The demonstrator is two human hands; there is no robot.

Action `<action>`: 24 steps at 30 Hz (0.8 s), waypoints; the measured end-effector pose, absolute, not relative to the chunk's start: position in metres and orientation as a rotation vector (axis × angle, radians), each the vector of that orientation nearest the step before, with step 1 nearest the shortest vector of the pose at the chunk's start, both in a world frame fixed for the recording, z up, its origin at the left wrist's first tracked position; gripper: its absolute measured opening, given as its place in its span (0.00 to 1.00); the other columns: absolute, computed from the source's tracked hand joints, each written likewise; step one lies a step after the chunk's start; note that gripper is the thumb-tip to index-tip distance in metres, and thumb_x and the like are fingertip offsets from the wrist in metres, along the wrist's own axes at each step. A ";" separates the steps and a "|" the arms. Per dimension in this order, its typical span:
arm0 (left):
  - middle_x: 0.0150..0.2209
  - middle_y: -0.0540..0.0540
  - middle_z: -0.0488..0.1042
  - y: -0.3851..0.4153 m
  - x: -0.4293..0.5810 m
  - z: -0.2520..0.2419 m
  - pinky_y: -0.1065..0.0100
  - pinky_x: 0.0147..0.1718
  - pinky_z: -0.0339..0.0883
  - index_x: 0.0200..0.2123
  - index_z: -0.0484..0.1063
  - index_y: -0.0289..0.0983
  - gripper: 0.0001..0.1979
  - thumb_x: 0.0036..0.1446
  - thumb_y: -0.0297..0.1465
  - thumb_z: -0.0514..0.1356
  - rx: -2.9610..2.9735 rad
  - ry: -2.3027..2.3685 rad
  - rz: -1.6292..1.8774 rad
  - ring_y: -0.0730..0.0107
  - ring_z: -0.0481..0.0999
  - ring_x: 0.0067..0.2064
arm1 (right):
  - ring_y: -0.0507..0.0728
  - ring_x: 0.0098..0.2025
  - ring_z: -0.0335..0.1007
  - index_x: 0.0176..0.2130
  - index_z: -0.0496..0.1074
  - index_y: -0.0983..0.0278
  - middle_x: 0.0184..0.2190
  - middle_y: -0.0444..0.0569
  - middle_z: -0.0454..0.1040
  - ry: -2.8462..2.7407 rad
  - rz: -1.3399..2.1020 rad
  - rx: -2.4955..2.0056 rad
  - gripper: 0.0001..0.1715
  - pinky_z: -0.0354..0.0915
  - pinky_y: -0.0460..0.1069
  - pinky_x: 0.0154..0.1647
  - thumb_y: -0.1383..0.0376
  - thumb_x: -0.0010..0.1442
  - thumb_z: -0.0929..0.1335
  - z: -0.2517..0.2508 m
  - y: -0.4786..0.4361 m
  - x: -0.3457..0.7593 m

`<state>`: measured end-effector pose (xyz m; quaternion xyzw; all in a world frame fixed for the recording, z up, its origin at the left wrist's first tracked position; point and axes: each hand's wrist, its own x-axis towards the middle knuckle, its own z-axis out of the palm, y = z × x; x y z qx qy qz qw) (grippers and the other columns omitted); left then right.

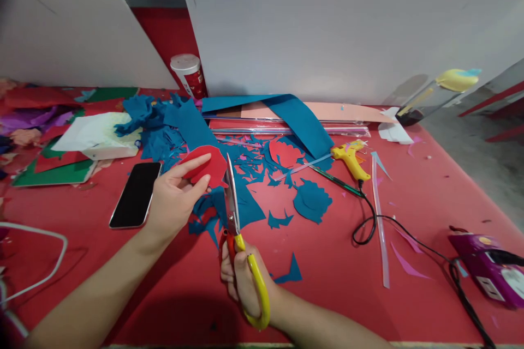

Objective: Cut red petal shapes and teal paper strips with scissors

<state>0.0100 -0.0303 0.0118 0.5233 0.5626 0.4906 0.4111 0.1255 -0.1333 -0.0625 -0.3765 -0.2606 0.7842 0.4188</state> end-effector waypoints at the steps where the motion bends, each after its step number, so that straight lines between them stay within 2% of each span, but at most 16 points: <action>1: 0.39 0.46 0.75 -0.030 0.010 0.011 0.77 0.24 0.69 0.43 0.71 0.35 0.18 0.45 0.27 0.60 1.309 1.412 1.236 0.79 0.72 0.25 | 0.44 0.16 0.37 0.28 0.57 0.63 0.16 0.35 0.46 -0.648 1.973 -0.946 0.35 0.39 0.37 0.08 0.34 0.41 0.58 -0.062 -0.133 0.125; 6: 0.35 0.48 0.76 -0.029 0.012 0.003 0.77 0.21 0.68 0.43 0.71 0.37 0.18 0.45 0.28 0.60 1.225 1.365 1.243 0.80 0.71 0.22 | 0.44 0.16 0.38 0.28 0.57 0.63 0.17 0.35 0.48 -0.625 1.992 -0.924 0.36 0.39 0.36 0.08 0.34 0.39 0.58 -0.060 -0.134 0.125; 8: 0.27 0.50 0.76 -0.029 0.012 -0.002 0.76 0.21 0.68 0.44 0.70 0.37 0.19 0.46 0.29 0.60 1.181 1.340 1.238 0.78 0.71 0.21 | 0.44 0.16 0.39 0.28 0.57 0.63 0.17 0.35 0.48 -0.621 1.996 -0.915 0.37 0.40 0.37 0.08 0.33 0.39 0.58 -0.060 -0.135 0.125; 11: 0.16 0.55 0.70 -0.029 0.011 -0.006 0.77 0.19 0.67 0.46 0.69 0.37 0.20 0.47 0.30 0.59 1.166 1.343 1.212 0.79 0.68 0.18 | 0.43 0.16 0.38 0.27 0.57 0.63 0.16 0.35 0.48 -0.616 2.002 -0.934 0.38 0.41 0.37 0.08 0.33 0.37 0.58 -0.059 -0.134 0.126; 13: 0.19 0.53 0.72 -0.029 0.010 -0.006 0.77 0.19 0.67 0.46 0.69 0.38 0.20 0.47 0.30 0.59 1.192 1.360 1.216 0.80 0.67 0.17 | 0.43 0.16 0.37 0.27 0.57 0.63 0.16 0.35 0.48 -0.606 2.018 -0.953 0.38 0.40 0.37 0.08 0.32 0.36 0.58 -0.060 -0.134 0.126; 15: 0.29 0.49 0.76 -0.029 0.010 -0.004 0.77 0.20 0.67 0.45 0.70 0.38 0.19 0.46 0.29 0.59 1.228 1.366 1.227 0.80 0.69 0.20 | 0.43 0.16 0.37 0.27 0.56 0.63 0.16 0.35 0.47 -0.609 2.025 -0.956 0.38 0.38 0.37 0.08 0.32 0.36 0.58 -0.062 -0.134 0.126; 18: 0.40 0.46 0.75 -0.029 0.012 0.000 0.77 0.23 0.69 0.43 0.71 0.38 0.18 0.46 0.27 0.58 1.266 1.365 1.255 0.80 0.72 0.24 | 0.44 0.16 0.36 0.26 0.56 0.63 0.17 0.35 0.47 -0.650 1.997 -0.934 0.36 0.39 0.37 0.08 0.33 0.40 0.57 -0.066 -0.136 0.127; 21: 0.44 0.45 0.73 -0.030 0.013 0.002 0.75 0.28 0.70 0.43 0.71 0.37 0.17 0.46 0.27 0.58 1.282 1.371 1.284 0.77 0.74 0.30 | 0.44 0.16 0.37 0.26 0.56 0.62 0.17 0.36 0.47 -0.684 1.973 -0.916 0.35 0.41 0.37 0.08 0.34 0.41 0.56 -0.067 -0.137 0.127; 24: 0.43 0.44 0.73 -0.031 0.013 0.003 0.74 0.27 0.71 0.44 0.71 0.37 0.18 0.46 0.28 0.58 1.299 1.387 1.261 0.77 0.73 0.28 | 0.44 0.16 0.37 0.25 0.55 0.62 0.16 0.35 0.46 -0.700 1.962 -0.911 0.35 0.42 0.37 0.07 0.34 0.42 0.55 -0.066 -0.136 0.127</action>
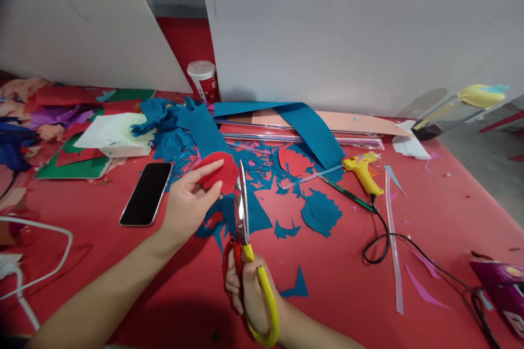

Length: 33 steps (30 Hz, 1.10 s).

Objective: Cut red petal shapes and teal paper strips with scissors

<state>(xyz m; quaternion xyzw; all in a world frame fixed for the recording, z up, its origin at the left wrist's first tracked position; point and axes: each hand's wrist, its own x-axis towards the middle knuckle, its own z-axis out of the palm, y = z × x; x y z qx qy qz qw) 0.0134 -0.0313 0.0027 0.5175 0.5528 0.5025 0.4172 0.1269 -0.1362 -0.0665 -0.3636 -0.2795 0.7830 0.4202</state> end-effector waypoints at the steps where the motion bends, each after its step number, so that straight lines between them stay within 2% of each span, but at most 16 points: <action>1: 0.41 0.45 0.74 -0.032 0.013 0.003 0.74 0.26 0.70 0.44 0.71 0.37 0.18 0.46 0.28 0.58 1.305 1.396 1.251 0.78 0.73 0.26 | 0.44 0.15 0.37 0.25 0.55 0.62 0.16 0.35 0.45 -0.701 1.960 -0.913 0.35 0.42 0.37 0.07 0.34 0.42 0.55 -0.066 -0.136 0.127; 4: 0.39 0.45 0.75 -0.033 0.014 0.004 0.74 0.25 0.70 0.43 0.71 0.37 0.17 0.46 0.28 0.58 1.303 1.415 1.243 0.79 0.71 0.23 | 0.44 0.15 0.37 0.25 0.55 0.62 0.16 0.35 0.45 -0.699 1.963 -0.921 0.35 0.43 0.37 0.08 0.33 0.41 0.56 -0.063 -0.135 0.126; 9: 0.41 0.44 0.75 -0.032 0.015 0.005 0.73 0.28 0.71 0.43 0.70 0.36 0.18 0.46 0.28 0.58 1.273 1.404 1.246 0.77 0.73 0.26 | 0.44 0.16 0.38 0.25 0.55 0.62 0.16 0.35 0.46 -0.690 1.961 -0.966 0.37 0.43 0.37 0.07 0.32 0.39 0.56 -0.062 -0.135 0.125; 15: 0.43 0.44 0.74 -0.032 0.015 0.007 0.75 0.24 0.70 0.44 0.70 0.37 0.18 0.46 0.28 0.58 1.269 1.401 1.233 0.81 0.70 0.23 | 0.44 0.16 0.39 0.24 0.55 0.62 0.16 0.36 0.47 -0.681 1.955 -0.984 0.36 0.42 0.37 0.07 0.33 0.40 0.55 -0.062 -0.136 0.125; 20: 0.45 0.44 0.72 -0.031 0.012 0.005 0.75 0.27 0.71 0.44 0.70 0.38 0.18 0.46 0.28 0.58 1.294 1.392 1.238 0.78 0.73 0.28 | 0.44 0.15 0.37 0.24 0.54 0.62 0.16 0.35 0.45 -0.683 1.972 -0.958 0.35 0.41 0.37 0.07 0.33 0.41 0.56 -0.062 -0.135 0.127; 27: 0.43 0.46 0.74 -0.028 0.003 0.010 0.76 0.22 0.69 0.45 0.70 0.40 0.20 0.46 0.27 0.58 1.353 1.364 1.171 0.79 0.71 0.24 | 0.44 0.16 0.35 0.26 0.56 0.63 0.16 0.35 0.45 -0.700 2.005 -0.957 0.36 0.39 0.37 0.07 0.34 0.41 0.56 -0.063 -0.136 0.130; 33: 0.39 0.47 0.75 -0.027 0.003 0.016 0.76 0.19 0.67 0.44 0.70 0.38 0.20 0.44 0.26 0.59 1.343 1.381 1.159 0.80 0.70 0.21 | 0.44 0.16 0.38 0.26 0.56 0.63 0.16 0.35 0.47 -0.729 1.987 -0.986 0.35 0.42 0.37 0.08 0.34 0.40 0.57 -0.056 -0.133 0.131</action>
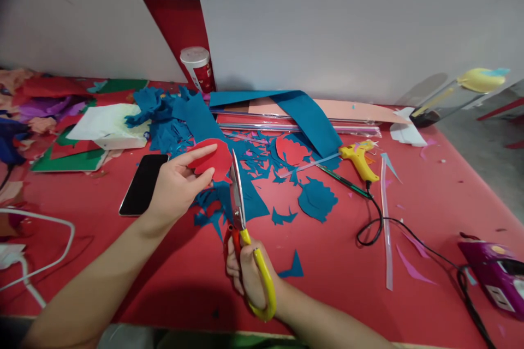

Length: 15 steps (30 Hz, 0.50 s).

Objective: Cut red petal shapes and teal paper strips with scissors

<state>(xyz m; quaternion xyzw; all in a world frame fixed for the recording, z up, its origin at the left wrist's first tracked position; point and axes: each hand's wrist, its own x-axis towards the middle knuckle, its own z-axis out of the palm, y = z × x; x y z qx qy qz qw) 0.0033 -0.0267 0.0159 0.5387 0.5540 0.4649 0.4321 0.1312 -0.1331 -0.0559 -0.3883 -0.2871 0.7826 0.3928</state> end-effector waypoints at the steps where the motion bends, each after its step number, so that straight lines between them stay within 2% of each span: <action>1: 0.39 0.47 0.75 -0.027 0.003 0.015 0.76 0.19 0.67 0.45 0.70 0.38 0.20 0.44 0.26 0.59 1.340 1.385 1.161 0.79 0.70 0.21 | 0.44 0.16 0.38 0.26 0.55 0.63 0.16 0.35 0.47 -0.730 1.989 -0.987 0.36 0.42 0.37 0.08 0.33 0.40 0.57 -0.055 -0.133 0.131; 8: 0.43 0.46 0.74 -0.025 -0.003 0.012 0.75 0.21 0.68 0.45 0.70 0.39 0.21 0.44 0.26 0.59 1.369 1.337 1.176 0.75 0.73 0.26 | 0.44 0.16 0.35 0.26 0.55 0.62 0.16 0.35 0.45 -0.742 2.016 -0.972 0.35 0.38 0.38 0.08 0.33 0.41 0.56 -0.061 -0.136 0.133; 15: 0.41 0.45 0.75 -0.024 -0.008 0.026 0.77 0.16 0.62 0.44 0.71 0.37 0.20 0.43 0.25 0.59 1.402 1.366 1.087 0.81 0.68 0.20 | 0.44 0.16 0.36 0.26 0.55 0.63 0.16 0.35 0.45 -0.740 2.062 -0.983 0.36 0.37 0.37 0.08 0.33 0.39 0.58 -0.060 -0.137 0.135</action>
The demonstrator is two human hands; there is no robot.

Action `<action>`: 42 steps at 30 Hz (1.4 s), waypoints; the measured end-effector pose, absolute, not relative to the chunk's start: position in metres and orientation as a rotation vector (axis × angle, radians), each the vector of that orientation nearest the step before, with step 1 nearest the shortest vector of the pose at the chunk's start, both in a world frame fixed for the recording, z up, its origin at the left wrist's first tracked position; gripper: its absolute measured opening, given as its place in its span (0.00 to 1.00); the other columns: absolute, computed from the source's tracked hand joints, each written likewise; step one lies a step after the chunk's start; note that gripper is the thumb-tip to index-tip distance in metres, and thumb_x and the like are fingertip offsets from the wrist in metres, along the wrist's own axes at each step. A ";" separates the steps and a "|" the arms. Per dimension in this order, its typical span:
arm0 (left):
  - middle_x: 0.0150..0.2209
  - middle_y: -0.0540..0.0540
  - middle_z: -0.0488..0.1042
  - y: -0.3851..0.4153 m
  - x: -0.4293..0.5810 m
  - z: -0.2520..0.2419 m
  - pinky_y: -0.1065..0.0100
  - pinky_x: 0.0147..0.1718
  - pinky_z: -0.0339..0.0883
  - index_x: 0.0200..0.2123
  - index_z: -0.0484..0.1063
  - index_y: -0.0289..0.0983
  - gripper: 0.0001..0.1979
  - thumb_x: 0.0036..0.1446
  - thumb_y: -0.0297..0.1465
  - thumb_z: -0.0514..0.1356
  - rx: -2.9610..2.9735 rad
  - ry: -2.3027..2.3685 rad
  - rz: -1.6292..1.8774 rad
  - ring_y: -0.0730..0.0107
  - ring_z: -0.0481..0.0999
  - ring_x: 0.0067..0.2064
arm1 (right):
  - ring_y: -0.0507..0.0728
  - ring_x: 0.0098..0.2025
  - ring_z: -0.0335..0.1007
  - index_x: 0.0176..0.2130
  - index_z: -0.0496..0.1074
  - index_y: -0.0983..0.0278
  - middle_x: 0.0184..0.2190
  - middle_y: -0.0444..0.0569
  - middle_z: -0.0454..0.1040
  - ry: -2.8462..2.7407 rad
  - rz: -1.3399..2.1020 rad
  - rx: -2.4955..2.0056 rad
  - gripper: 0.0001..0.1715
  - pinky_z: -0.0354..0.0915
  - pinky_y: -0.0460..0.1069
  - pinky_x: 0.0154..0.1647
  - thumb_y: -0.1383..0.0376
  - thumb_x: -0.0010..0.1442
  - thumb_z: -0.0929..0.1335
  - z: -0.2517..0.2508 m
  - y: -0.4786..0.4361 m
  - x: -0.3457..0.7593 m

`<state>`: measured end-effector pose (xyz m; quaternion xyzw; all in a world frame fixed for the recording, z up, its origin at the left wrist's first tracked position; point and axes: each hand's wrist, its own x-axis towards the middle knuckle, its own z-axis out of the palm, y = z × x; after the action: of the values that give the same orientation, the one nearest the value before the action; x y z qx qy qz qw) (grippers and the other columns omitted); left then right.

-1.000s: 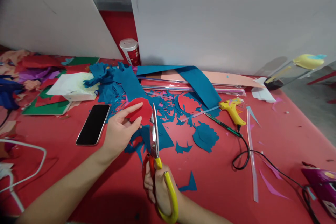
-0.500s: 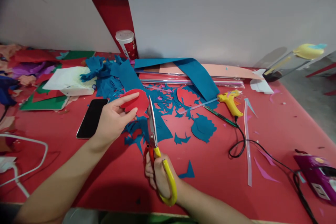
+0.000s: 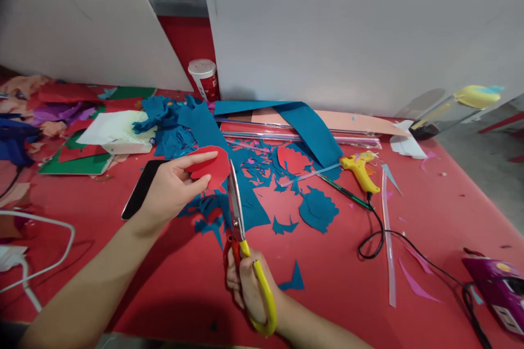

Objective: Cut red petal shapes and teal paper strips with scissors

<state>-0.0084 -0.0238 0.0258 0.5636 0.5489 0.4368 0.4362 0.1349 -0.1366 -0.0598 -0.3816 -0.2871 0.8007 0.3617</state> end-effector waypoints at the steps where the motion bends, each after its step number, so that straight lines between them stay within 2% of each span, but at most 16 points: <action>1: 0.41 0.45 0.75 -0.024 -0.009 0.027 0.77 0.16 0.62 0.44 0.71 0.37 0.20 0.43 0.25 0.59 1.407 1.366 1.080 0.81 0.68 0.20 | 0.44 0.16 0.36 0.26 0.55 0.63 0.17 0.35 0.45 -0.740 2.060 -0.976 0.36 0.38 0.37 0.08 0.34 0.39 0.58 -0.060 -0.137 0.135; 6: 0.41 0.46 0.75 -0.023 -0.007 0.023 0.76 0.19 0.65 0.43 0.71 0.39 0.20 0.43 0.26 0.59 1.356 1.348 1.108 0.77 0.71 0.24 | 0.43 0.15 0.35 0.26 0.56 0.63 0.16 0.35 0.45 -0.726 2.017 -0.948 0.35 0.39 0.37 0.07 0.34 0.41 0.57 -0.062 -0.137 0.131; 11: 0.37 0.47 0.76 -0.026 0.000 0.015 0.75 0.18 0.66 0.44 0.71 0.39 0.20 0.43 0.26 0.59 1.312 1.336 1.172 0.77 0.70 0.22 | 0.44 0.14 0.36 0.25 0.56 0.63 0.15 0.35 0.45 -0.747 1.974 -0.916 0.36 0.40 0.38 0.07 0.33 0.41 0.55 -0.064 -0.137 0.130; 17: 0.34 0.48 0.76 -0.029 0.005 0.016 0.76 0.18 0.66 0.44 0.71 0.39 0.20 0.44 0.26 0.59 1.301 1.360 1.199 0.80 0.68 0.20 | 0.42 0.12 0.45 0.33 0.63 0.65 0.21 0.41 0.59 -0.837 1.894 -0.912 0.38 0.43 0.39 0.08 0.36 0.46 0.54 -0.064 -0.137 0.133; 20: 0.37 0.47 0.76 -0.028 0.004 0.020 0.77 0.19 0.66 0.44 0.71 0.38 0.20 0.44 0.26 0.59 1.285 1.358 1.190 0.80 0.69 0.21 | 0.41 0.12 0.47 0.37 0.62 0.64 0.26 0.42 0.60 -0.855 1.935 -0.902 0.37 0.45 0.40 0.10 0.36 0.47 0.55 -0.064 -0.135 0.135; 25: 0.41 0.45 0.75 -0.027 -0.003 0.027 0.76 0.22 0.68 0.44 0.71 0.37 0.21 0.43 0.25 0.59 1.356 1.356 1.168 0.71 0.74 0.31 | 0.42 0.18 0.54 0.40 0.61 0.62 0.35 0.46 0.59 -1.019 2.027 -0.804 0.30 0.55 0.43 0.18 0.42 0.50 0.60 -0.062 -0.130 0.144; 28: 0.42 0.45 0.74 -0.027 -0.008 0.031 0.76 0.23 0.69 0.43 0.71 0.37 0.19 0.43 0.25 0.58 1.416 1.366 1.150 0.68 0.75 0.35 | 0.43 0.19 0.57 0.41 0.61 0.63 0.38 0.49 0.59 -1.065 2.070 -0.749 0.32 0.57 0.44 0.20 0.41 0.49 0.60 -0.061 -0.128 0.149; 33: 0.43 0.45 0.74 -0.026 -0.014 0.035 0.76 0.23 0.69 0.43 0.71 0.38 0.19 0.44 0.26 0.58 1.487 1.372 1.130 0.69 0.75 0.34 | 0.44 0.18 0.58 0.43 0.61 0.63 0.38 0.50 0.62 -1.074 2.091 -0.705 0.37 0.59 0.44 0.18 0.39 0.45 0.61 -0.057 -0.126 0.150; 38: 0.45 0.44 0.72 -0.024 -0.017 0.036 0.76 0.18 0.66 0.45 0.70 0.37 0.20 0.44 0.26 0.58 1.517 1.414 1.092 0.76 0.73 0.25 | 0.45 0.19 0.57 0.44 0.62 0.62 0.35 0.50 0.63 -1.075 2.063 -0.712 0.39 0.59 0.43 0.17 0.37 0.44 0.60 -0.055 -0.124 0.149; 42: 0.47 0.44 0.71 -0.023 -0.019 0.037 0.76 0.21 0.68 0.45 0.70 0.37 0.20 0.44 0.27 0.59 1.526 1.408 1.090 0.73 0.74 0.29 | 0.50 0.26 0.59 0.46 0.61 0.61 0.37 0.53 0.63 -1.095 2.044 -0.646 0.39 0.60 0.44 0.19 0.37 0.46 0.57 -0.062 -0.125 0.151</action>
<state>-0.0193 -0.0228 0.0371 0.5998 0.5534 0.4284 0.3879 0.1514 -0.1252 -0.0616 -0.2506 -0.4245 0.7925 0.3591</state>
